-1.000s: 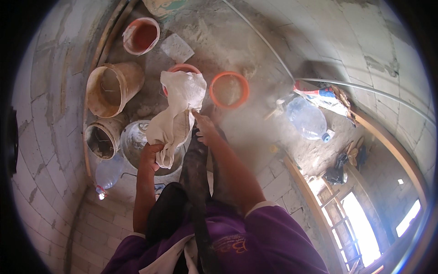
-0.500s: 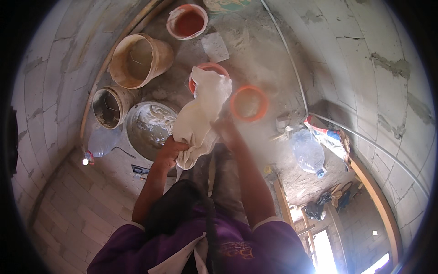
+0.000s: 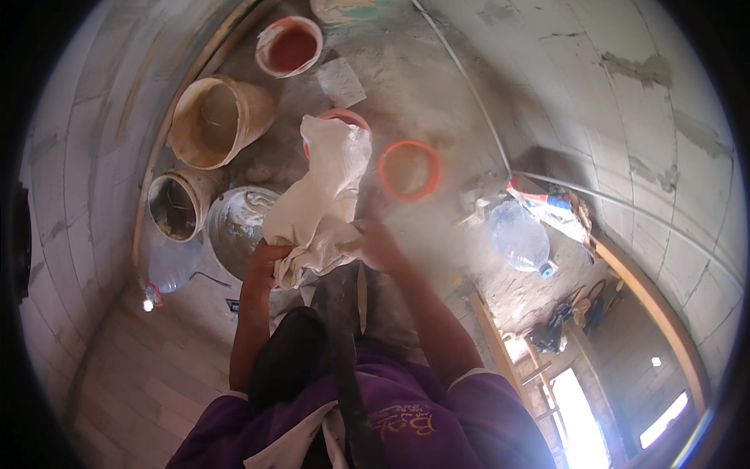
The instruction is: The person scoops a white powder from a sack into a red bowl, then pours water from a red bucket into a larger mixing container. They continue to add more powder and water, mixing the contents by hand.
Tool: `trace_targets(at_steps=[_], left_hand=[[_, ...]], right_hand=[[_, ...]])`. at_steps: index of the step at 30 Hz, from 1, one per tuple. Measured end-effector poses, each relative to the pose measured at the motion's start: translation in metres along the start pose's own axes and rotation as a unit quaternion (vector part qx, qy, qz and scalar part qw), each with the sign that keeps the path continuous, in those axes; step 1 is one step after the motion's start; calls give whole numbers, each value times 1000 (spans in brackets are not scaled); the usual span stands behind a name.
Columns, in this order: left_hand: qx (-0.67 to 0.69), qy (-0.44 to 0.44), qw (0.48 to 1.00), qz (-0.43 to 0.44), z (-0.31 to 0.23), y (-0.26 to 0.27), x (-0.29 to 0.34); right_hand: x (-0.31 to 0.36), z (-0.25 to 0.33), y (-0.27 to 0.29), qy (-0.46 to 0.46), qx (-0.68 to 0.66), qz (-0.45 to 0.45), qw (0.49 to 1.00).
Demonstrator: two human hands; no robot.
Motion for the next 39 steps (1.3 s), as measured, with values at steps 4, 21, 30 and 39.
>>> trace_targets(at_steps=[4, 21, 30, 39], left_hand=[[-9, 8, 999, -35, -6, 5, 2], [-55, -9, 998, -9, -32, 24, 11], [-77, 16, 997, -19, -38, 23, 10], [-160, 17, 983, -89, -57, 48, 24]], right_hand=[[11, 15, 8, -1, 65, -75, 995], [11, 72, -3, 133, -1, -89, 987], [12, 71, 4, 167, 57, -123, 977], [25, 95, 31, 198, 92, -205, 954]])
Point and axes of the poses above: each hand's wrist, its own x-axis away from the middle knuckle, its own y-axis out of the back of the hand, z = x × y, the point moved 9 cm from there along -x, towards the middle knuckle, and after that the axes turned 13 degrees about y, right-handed, at the moved point
